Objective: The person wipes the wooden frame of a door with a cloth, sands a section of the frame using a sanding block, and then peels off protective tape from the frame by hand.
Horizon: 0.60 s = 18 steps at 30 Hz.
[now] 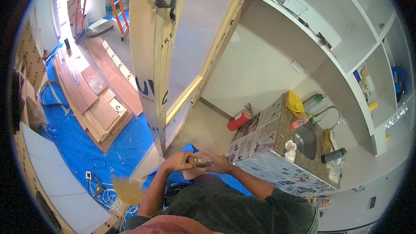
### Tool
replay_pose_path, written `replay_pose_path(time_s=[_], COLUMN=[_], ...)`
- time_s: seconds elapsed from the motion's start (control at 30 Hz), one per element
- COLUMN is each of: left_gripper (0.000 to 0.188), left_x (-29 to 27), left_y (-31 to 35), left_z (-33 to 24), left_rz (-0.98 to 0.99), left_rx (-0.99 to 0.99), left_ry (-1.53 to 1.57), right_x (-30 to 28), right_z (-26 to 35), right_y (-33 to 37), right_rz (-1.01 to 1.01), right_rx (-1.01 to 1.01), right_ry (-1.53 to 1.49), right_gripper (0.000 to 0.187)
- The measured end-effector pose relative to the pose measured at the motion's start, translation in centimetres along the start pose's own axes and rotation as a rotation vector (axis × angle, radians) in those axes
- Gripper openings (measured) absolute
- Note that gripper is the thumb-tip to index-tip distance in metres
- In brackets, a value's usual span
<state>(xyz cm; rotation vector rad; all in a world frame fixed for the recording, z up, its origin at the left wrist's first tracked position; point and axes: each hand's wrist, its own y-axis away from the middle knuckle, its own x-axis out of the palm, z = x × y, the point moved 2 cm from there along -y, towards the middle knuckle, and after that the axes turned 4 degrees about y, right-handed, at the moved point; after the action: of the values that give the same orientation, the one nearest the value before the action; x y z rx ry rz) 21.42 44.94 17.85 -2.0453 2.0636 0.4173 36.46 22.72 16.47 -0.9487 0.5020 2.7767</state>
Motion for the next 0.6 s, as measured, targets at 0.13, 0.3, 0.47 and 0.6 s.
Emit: replay_pose_path(time_s=[0.13, 0.3, 0.47, 0.6], left_gripper=[0.053, 0.053, 0.054, 0.049], left_x=[0.6, 0.7, 2.2, 3.0], left_y=[2.2, 6.9, 11.0, 11.7], left_z=[1.1, 5.5, 13.3, 14.9], left_rz=[-0.085, -0.15, -0.344, -0.537], left_rx=[0.007, -0.217, -0.367, -0.429], left_ry=[0.144, 0.162, 0.352, 0.34], right_x=[-8.3, -34.8, -50.7, -56.2], right_z=[1.6, 13.5, 29.8, 29.9], right_y=[-3.4, -13.8, -20.2, -23.9], right_rz=[-0.193, -0.965, -1.143, -1.237], right_rx=[-0.306, -0.371, -0.591, -0.784], right_ry=[0.349, 0.585, 1.014, 1.428], right_gripper=[0.082, 0.071, 0.087, 0.072])
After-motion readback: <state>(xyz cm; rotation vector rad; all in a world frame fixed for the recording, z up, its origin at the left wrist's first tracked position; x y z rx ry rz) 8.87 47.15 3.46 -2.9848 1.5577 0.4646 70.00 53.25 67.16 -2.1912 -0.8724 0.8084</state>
